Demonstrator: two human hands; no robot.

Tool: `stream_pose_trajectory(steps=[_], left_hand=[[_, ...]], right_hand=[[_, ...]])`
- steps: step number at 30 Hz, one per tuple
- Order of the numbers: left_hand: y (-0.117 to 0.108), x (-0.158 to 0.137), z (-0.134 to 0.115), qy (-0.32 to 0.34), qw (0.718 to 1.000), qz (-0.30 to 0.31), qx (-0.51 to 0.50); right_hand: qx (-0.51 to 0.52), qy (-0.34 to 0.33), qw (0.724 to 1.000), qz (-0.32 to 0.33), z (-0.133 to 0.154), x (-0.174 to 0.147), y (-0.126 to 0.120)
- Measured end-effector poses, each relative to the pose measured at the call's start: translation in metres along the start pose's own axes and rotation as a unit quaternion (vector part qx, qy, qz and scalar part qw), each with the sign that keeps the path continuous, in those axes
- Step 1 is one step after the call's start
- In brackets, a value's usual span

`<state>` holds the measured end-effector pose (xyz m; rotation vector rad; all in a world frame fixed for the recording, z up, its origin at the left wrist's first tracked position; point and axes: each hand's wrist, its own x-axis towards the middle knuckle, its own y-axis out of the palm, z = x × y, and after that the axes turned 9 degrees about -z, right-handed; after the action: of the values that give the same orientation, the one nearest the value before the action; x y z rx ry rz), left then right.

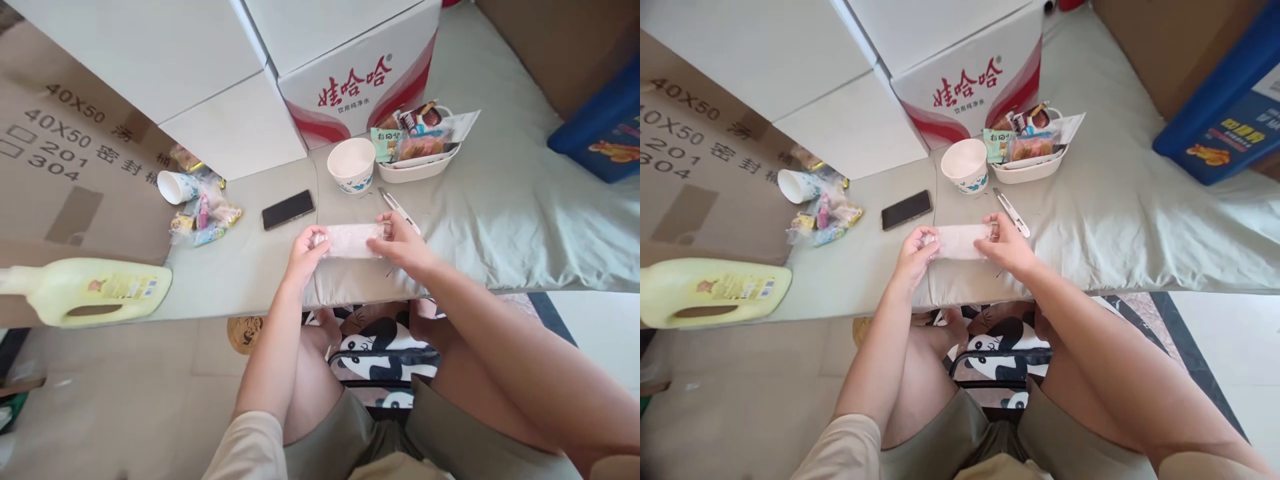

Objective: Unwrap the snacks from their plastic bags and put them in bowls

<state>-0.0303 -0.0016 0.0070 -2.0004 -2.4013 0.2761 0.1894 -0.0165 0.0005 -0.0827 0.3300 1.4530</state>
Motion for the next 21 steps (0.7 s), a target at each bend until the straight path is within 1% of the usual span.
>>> stream_pose_trajectory(steps=[1, 3, 4, 5, 6, 8, 10, 11, 13, 15, 16, 17, 19, 21], left_hand=[[0.003, 0.003, 0.002, 0.028, 0.998, -0.052, 0.029], [0.01, 0.007, 0.005, 0.08, 0.982, -0.152, 0.077], [0.014, 0.007, 0.006, 0.096, 0.976, -0.173, 0.096], [0.019, 0.005, 0.005, 0.102, 0.975, -0.163, 0.109], [0.024, 0.003, 0.004, 0.097, 0.981, -0.127, 0.112], [0.035, -0.004, 0.003, 0.068, 0.994, -0.024, 0.084], [0.047, -0.012, 0.001, 0.036, 0.997, 0.053, 0.033], [0.053, -0.014, 0.001, 0.023, 0.997, 0.071, 0.009], [0.061, -0.016, 0.002, 0.002, 0.997, 0.074, -0.017], [0.064, -0.014, 0.003, -0.007, 0.999, 0.049, -0.018], [0.064, -0.011, 0.003, -0.003, 1.0, 0.024, -0.016], [0.063, -0.008, 0.002, 0.01, 1.0, -0.005, -0.011], [0.058, 0.003, -0.003, 0.053, 0.995, -0.079, 0.007], [0.054, 0.019, -0.015, 0.103, 0.982, -0.153, 0.046]], right_hand=[[0.007, -0.007, 1.0, -0.025, -0.001, 0.002, 0.001], [0.007, -0.033, 0.997, -0.074, -0.002, 0.004, 0.001], [-0.01, -0.051, 0.995, -0.091, -0.001, 0.005, 0.001], [-0.032, -0.067, 0.992, -0.098, -0.001, 0.005, 0.001], [-0.053, -0.081, 0.991, -0.091, -0.001, 0.004, 0.001], [-0.065, -0.096, 0.992, -0.048, 0.0, 0.002, 0.003], [-0.019, -0.093, 0.995, 0.006, 0.001, -0.001, 0.007], [0.022, -0.079, 0.996, 0.028, 0.002, -0.003, 0.009], [0.123, -0.021, 0.99, 0.068, 0.005, -0.006, 0.014], [0.201, 0.042, 0.974, 0.099, 0.009, -0.006, 0.016], [0.218, 0.066, 0.969, 0.098, 0.011, -0.005, 0.015], [0.217, 0.082, 0.969, 0.085, 0.013, -0.004, 0.014], [0.18, 0.099, 0.978, 0.034, 0.016, -0.001, 0.011], [0.139, 0.108, 0.984, 0.004, 0.018, 0.003, 0.008]])
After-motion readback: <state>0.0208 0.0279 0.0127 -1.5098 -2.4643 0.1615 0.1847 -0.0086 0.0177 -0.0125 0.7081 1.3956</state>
